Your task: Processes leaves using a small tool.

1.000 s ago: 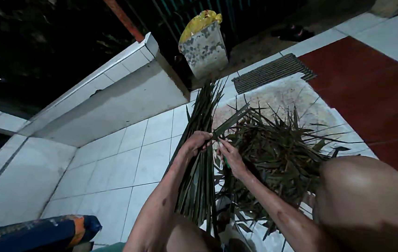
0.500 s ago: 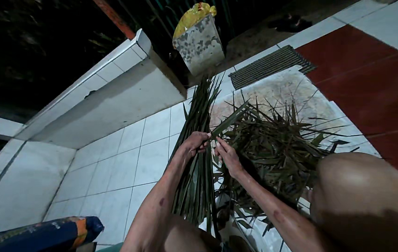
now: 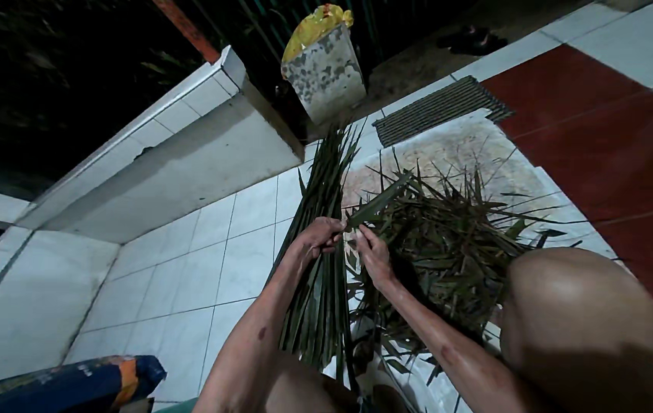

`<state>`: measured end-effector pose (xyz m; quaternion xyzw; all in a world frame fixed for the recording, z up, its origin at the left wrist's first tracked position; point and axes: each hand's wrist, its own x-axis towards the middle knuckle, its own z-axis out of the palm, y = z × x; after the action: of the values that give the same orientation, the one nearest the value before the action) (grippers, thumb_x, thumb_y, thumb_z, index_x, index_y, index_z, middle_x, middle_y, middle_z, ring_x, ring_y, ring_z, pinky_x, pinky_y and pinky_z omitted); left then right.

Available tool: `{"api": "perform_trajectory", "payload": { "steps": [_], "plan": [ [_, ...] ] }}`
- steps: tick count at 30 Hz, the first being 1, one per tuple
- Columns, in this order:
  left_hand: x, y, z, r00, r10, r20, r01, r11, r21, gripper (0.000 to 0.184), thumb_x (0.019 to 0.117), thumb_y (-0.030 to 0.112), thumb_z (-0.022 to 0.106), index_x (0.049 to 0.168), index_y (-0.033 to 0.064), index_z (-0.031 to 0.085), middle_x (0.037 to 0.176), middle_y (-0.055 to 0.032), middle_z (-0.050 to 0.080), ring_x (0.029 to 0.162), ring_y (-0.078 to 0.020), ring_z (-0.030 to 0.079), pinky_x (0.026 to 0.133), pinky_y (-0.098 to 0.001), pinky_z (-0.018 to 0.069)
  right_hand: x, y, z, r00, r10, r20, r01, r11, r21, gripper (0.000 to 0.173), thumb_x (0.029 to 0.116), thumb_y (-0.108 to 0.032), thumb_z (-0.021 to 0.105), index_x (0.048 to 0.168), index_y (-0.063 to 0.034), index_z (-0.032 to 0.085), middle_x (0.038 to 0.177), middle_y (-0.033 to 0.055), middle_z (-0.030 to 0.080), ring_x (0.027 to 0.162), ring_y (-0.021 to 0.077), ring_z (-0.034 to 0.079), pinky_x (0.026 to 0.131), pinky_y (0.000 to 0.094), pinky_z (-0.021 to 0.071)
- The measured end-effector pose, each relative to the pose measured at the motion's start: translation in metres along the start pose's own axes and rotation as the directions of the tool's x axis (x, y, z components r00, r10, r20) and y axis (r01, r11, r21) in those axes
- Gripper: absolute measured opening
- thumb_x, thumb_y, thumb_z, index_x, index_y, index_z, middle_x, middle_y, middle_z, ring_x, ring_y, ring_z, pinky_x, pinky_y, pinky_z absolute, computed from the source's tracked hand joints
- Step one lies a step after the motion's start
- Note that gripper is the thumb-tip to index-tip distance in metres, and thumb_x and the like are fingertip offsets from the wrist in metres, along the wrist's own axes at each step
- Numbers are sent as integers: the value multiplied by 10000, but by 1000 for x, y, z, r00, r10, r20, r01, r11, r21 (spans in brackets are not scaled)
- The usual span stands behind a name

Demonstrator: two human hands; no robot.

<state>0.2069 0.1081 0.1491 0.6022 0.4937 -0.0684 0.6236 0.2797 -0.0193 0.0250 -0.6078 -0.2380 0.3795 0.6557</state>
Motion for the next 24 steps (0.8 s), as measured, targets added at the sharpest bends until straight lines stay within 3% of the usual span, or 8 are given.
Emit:
{"api": "perform_trajectory", "payload": {
  "steps": [3,7,11,16,19,24],
  "plan": [
    [-1,0,1,1000,-4,6,4,1000,8,236,1085,230,487,1091,61,652,601,56,430,417,-23,334,378,-167,284,0,-1,-2,1000,0,-12,0,997,-72,433,1079,-354,501,1404,-97,626,1125,116,723,950,205,696,899,432,567],
    [-1,0,2,1000,20,-13,-19,997,75,217,1075,237,514,1022,68,640,614,36,462,428,-33,360,391,-174,305,-3,-13,-6,997,42,-64,-56,972,-227,426,1079,-384,492,1416,-164,633,1203,105,726,1083,250,695,967,505,539],
    [-7,4,9,996,59,-73,-42,976,215,258,1080,265,528,1078,58,681,637,3,532,442,-53,427,417,-184,365,-6,-26,-10,990,81,-117,-117,931,-347,420,1076,-409,486,1410,-209,644,1181,89,736,1083,272,694,949,532,531],
    [-15,6,13,989,125,-82,-88,930,357,275,1085,271,525,1042,44,673,645,-16,552,453,-59,449,426,-191,373,-2,-28,-19,987,101,-128,-140,925,-354,421,1078,-403,488,1408,-193,641,1231,105,719,1129,287,679,976,546,517],
    [-20,5,9,988,141,-65,-107,923,370,276,1083,281,534,1048,50,680,644,-16,557,454,-59,457,427,-191,383,7,-24,-30,985,93,-144,-133,944,-301,420,1074,-386,509,1389,-146,648,1201,131,719,1113,298,677,982,549,511],
    [-30,1,3,986,157,-57,-122,909,399,279,1079,292,544,1095,56,690,680,-20,587,476,-61,479,441,-195,400,18,-20,-45,980,122,-154,-164,939,-302,424,1072,-386,519,1407,-154,633,1211,145,713,1104,322,677,966,573,516]
  ]
}}
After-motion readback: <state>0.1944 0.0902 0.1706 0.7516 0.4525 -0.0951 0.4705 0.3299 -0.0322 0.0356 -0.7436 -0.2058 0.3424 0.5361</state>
